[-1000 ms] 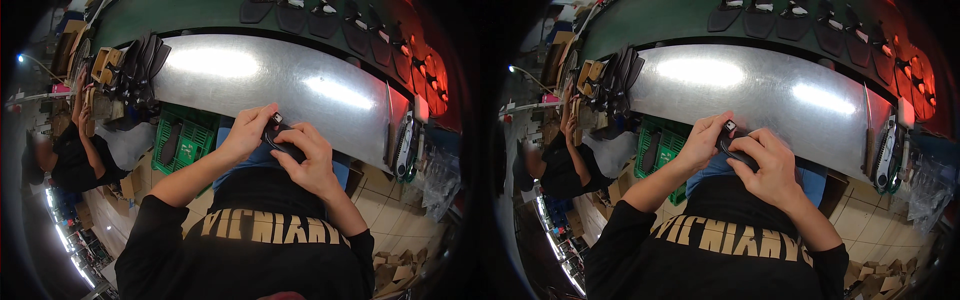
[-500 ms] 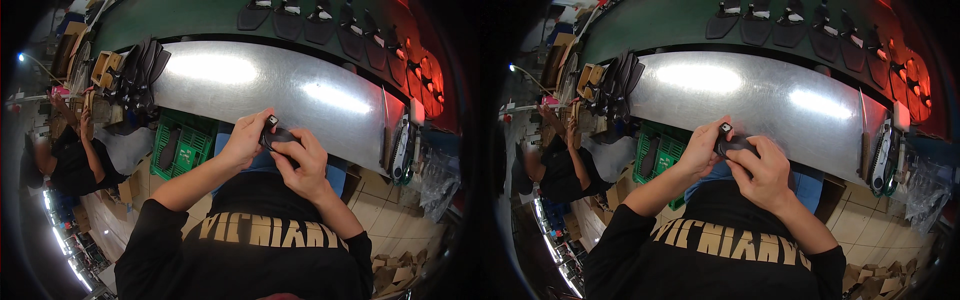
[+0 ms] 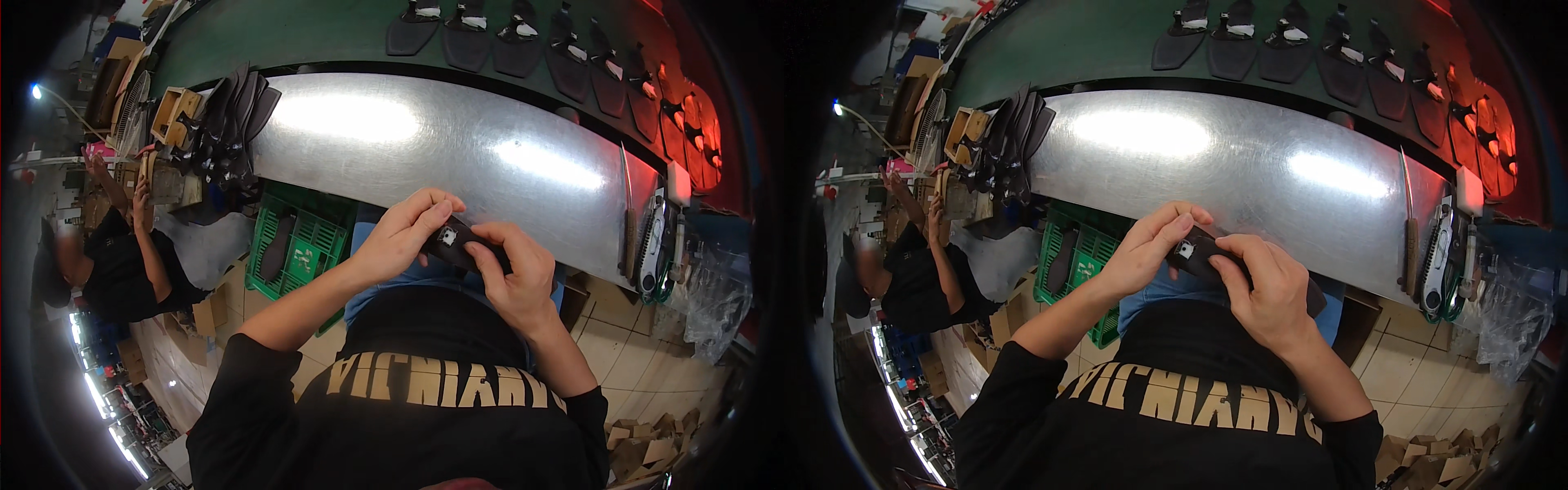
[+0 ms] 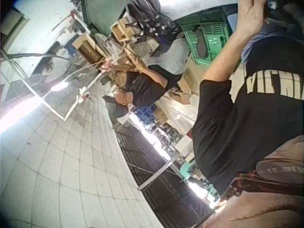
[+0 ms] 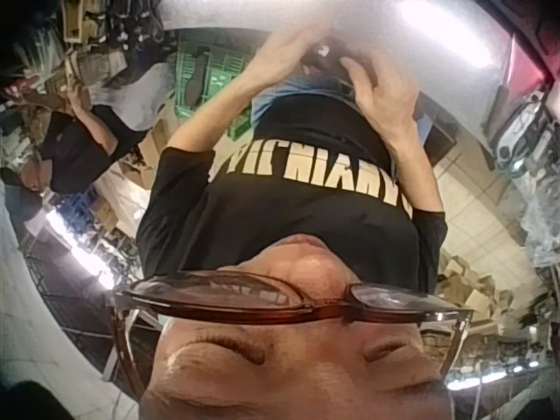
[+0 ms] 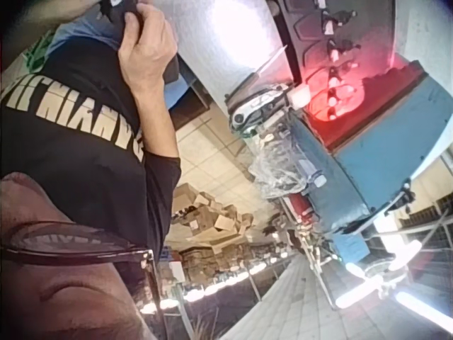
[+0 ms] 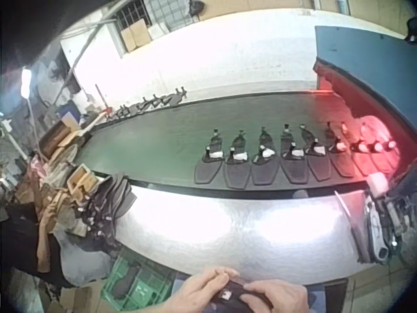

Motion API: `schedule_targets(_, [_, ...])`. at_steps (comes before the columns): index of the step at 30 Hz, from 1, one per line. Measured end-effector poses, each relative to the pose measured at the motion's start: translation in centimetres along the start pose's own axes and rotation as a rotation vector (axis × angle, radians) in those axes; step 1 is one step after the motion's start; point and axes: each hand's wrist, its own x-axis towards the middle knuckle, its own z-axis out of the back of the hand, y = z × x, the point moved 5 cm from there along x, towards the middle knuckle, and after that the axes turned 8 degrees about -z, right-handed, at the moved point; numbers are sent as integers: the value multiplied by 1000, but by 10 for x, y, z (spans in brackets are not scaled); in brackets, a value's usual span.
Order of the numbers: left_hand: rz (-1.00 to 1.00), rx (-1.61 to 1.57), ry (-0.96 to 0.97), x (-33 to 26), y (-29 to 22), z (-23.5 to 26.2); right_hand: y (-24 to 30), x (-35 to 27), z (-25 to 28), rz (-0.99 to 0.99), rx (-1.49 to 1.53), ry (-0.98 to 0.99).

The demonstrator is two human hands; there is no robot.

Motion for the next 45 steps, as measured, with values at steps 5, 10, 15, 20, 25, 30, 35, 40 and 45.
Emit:
schedule_targets(5, [218,-127,124,-1,6,8,-5,-2,1,-39,0,12])
schedule_targets(10, [304,-240,70,-5,-5,3,-3,1,0,22,-9,-51])
schedule_targets(15, [268,-203,120,-8,-5,0,-2,-1,-1,36,-46,-51])
schedule_targets(20, [153,-104,104,-8,0,0,0,-1,-3,76,-73,-54])
schedule_targets(25, [126,-199,19,-10,-2,0,-1,1,-2,-24,-28,-20])
schedule_targets(30, [99,-169,16,-12,1,1,-4,4,-2,-142,73,66])
schedule_targets(35, [104,-172,50,-10,-6,-4,-11,6,-3,-344,304,199])
schedule_targets(40, [13,-168,15,-3,-16,-2,-4,21,4,-299,228,256])
schedule_targets(45, [-146,-106,-175,7,-47,26,13,50,68,50,-240,-212])
